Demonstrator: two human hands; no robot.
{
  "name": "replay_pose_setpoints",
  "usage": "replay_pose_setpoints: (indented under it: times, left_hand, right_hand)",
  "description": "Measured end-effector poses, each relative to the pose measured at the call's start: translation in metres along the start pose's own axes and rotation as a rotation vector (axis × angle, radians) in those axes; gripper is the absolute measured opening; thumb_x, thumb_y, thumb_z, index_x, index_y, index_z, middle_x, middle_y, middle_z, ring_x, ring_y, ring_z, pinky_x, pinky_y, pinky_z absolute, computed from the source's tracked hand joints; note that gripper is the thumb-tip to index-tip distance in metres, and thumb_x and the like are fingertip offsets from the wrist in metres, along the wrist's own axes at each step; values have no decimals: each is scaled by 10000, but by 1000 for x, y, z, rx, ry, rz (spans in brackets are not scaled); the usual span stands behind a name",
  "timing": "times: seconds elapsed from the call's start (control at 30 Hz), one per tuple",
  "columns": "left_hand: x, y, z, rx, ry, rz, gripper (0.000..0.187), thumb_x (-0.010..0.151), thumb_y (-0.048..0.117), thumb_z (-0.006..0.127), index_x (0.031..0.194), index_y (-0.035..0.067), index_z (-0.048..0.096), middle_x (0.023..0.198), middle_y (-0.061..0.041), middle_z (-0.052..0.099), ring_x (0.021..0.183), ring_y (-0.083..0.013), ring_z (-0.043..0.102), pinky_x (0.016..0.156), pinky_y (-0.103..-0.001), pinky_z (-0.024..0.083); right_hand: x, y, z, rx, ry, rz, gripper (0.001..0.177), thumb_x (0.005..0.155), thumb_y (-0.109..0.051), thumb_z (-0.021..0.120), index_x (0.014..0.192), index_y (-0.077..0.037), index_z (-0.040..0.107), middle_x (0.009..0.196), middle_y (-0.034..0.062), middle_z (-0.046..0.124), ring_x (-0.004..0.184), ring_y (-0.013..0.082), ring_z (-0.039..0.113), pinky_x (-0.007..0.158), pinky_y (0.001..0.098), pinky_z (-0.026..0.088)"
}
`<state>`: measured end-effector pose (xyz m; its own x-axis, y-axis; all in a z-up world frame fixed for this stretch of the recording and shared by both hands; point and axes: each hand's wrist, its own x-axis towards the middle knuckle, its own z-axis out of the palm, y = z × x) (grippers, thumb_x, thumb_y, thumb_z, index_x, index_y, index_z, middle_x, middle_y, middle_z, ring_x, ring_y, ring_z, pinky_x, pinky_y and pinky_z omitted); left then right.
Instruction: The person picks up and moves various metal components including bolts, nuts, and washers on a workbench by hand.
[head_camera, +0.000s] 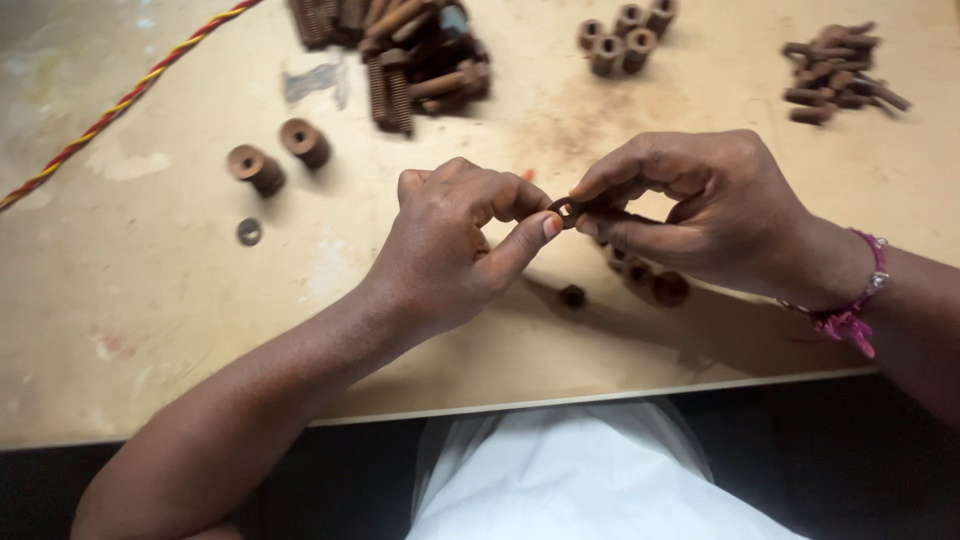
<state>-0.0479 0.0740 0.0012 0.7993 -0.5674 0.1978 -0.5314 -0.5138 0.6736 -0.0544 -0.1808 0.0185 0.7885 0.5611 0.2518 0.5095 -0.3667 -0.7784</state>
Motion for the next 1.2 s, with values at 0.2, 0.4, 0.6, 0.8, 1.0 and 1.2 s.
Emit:
replay_pose_setpoints:
  times: [0.2, 0.4, 0.6, 0.8, 1.0, 1.2]
  left_hand:
    - [-23, -22, -32, 2, 119, -54, 172, 964, 274, 748, 912, 115, 785, 743, 18, 745, 680, -117, 643, 775, -360, 471]
    - [-41, -45, -71, -182, 231, -133, 150, 979, 191, 750, 970, 45, 781, 835, -43, 784, 694, -92, 734, 593, -234, 598]
    - [-51, -73, -106, -71, 308, -126, 136, 980, 170, 786, 992, 34, 783, 861, -65, 778, 752, -122, 725, 677, -274, 586]
    - [-62, -102, -144, 133, 334, -56, 135, 1019, 198, 798, 1121, 114, 770, 1039, -9, 751, 1010, -166, 685, 898, -351, 513]
    - [-79, -126, -151, 352, 289, -49, 261, 930, 299, 885, 1148, 205, 778, 1058, 55, 716, 1091, -188, 588, 1029, -431, 298]
    - [-84, -141, -147, 311, 269, -61, 343, 875, 326, 904, 1168, 208, 770, 1048, 70, 714, 1083, -177, 579, 985, -424, 310]
  right_hand:
    - [47, -15, 30, -353, -6, -262, 278, 893, -97, 835, 1145, -55, 726, 1030, 71, 781, 933, 173, 776, 790, 271, 655]
    - [99, -20, 55, -359, -2, -327, 327, 930, -176, 871, 1197, -53, 727, 1055, 60, 774, 934, 170, 766, 782, 274, 647]
    - [146, -23, 77, -468, 1, -486, 355, 978, -154, 883, 1271, -45, 714, 1125, 88, 750, 990, 248, 739, 859, 350, 620]
    - [187, -17, 97, -390, 44, -546, 272, 992, -158, 875, 1187, -78, 705, 1063, 53, 708, 976, 238, 690, 870, 387, 563]
    - [203, -6, 123, -476, 34, -486, 278, 963, -340, 906, 1142, -186, 760, 1108, 1, 671, 1060, 204, 598, 920, 430, 376]
    - [210, -1, 134, -484, -33, -402, 353, 903, -431, 901, 1155, -209, 791, 1109, -14, 671, 1086, 208, 579, 906, 445, 381]
